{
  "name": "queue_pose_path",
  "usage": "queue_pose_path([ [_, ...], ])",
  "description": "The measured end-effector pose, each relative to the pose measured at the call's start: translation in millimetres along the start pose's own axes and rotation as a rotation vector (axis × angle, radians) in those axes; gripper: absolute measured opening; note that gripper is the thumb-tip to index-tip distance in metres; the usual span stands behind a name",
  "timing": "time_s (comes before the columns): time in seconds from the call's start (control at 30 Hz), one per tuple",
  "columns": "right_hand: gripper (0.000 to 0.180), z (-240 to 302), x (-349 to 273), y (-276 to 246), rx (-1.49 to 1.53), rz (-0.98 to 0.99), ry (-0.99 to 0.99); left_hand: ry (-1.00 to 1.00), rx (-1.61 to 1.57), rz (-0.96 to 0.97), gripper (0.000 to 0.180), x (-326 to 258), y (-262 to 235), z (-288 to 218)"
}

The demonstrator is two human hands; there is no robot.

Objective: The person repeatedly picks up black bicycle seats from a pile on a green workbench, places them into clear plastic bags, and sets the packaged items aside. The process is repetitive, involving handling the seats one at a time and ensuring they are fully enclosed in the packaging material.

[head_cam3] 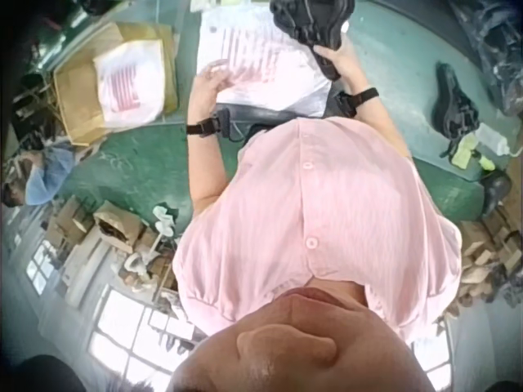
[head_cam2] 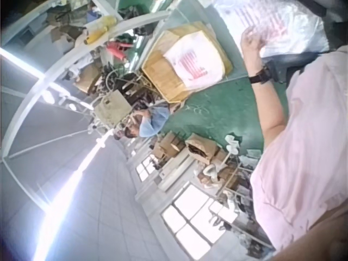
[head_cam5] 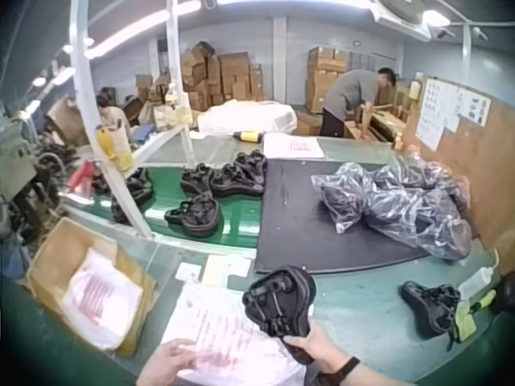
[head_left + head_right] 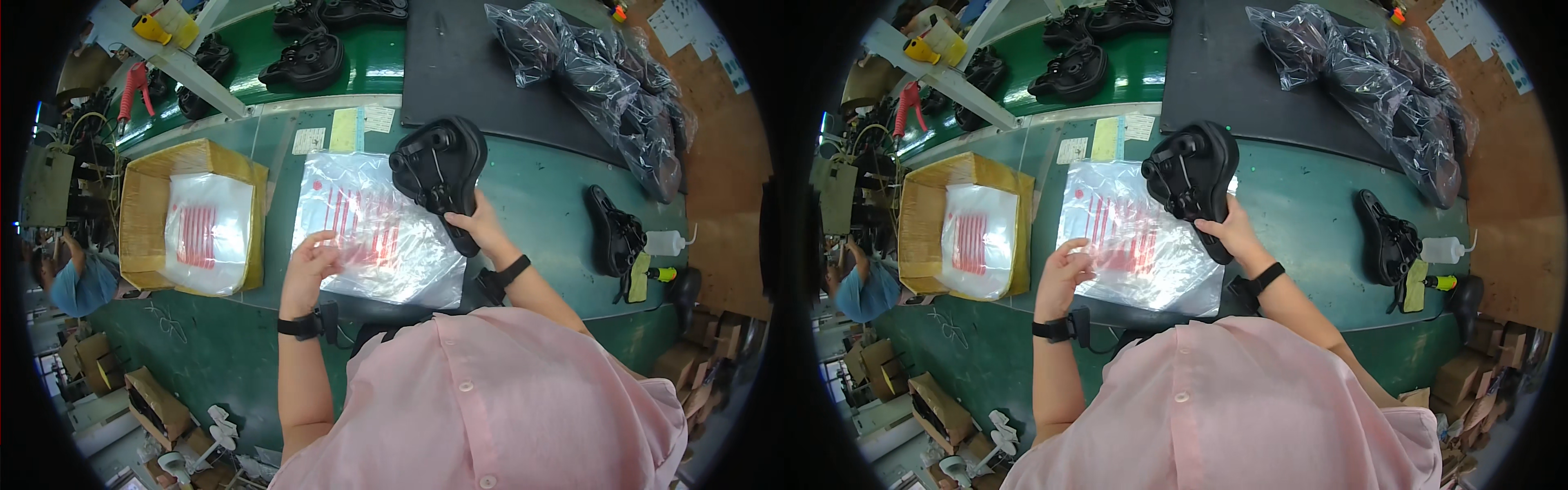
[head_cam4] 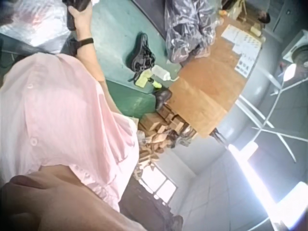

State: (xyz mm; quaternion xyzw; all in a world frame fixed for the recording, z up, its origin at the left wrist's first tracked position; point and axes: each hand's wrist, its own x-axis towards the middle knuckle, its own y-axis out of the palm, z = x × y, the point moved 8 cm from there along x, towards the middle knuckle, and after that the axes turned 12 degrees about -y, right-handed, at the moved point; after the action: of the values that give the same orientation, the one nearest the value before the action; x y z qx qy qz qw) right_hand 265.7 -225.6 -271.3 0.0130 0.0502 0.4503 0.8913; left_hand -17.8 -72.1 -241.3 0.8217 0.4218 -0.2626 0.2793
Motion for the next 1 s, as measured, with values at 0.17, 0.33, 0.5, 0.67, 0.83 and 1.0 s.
queue_pose_path([
  [0.17,0.066,67.4,-34.1,7.8,-0.535,0.19,-0.326,0.162,0.189,-0.103,0.018,10.5,12.1,14.0],
  [0.33,0.056,62.3,-70.5,47.4,-0.739,0.454,-0.496,0.348,-0.211,-0.266,0.023,17.5,5.0,20.6],
  [0.5,0.054,30.4,-74.9,58.4,-0.898,0.533,-0.266,0.855,0.528,-0.106,0.016,-76.3,93.5,-45.8],
  [0.67,0.064,17.5,-77.9,46.9,-0.016,0.34,0.297,0.894,0.835,0.023,0.016,-98.7,117.3,-21.5],
  [0.83,0.072,8.2,-61.3,23.2,0.259,0.045,0.193,1.086,1.013,0.648,0.025,-158.2,259.4,24.0],
  [1.0,0.029,46.7,-11.1,-73.3,-0.008,0.06,-0.091,0.687,0.586,0.561,0.03,-93.9,238.0,-5.9],
])
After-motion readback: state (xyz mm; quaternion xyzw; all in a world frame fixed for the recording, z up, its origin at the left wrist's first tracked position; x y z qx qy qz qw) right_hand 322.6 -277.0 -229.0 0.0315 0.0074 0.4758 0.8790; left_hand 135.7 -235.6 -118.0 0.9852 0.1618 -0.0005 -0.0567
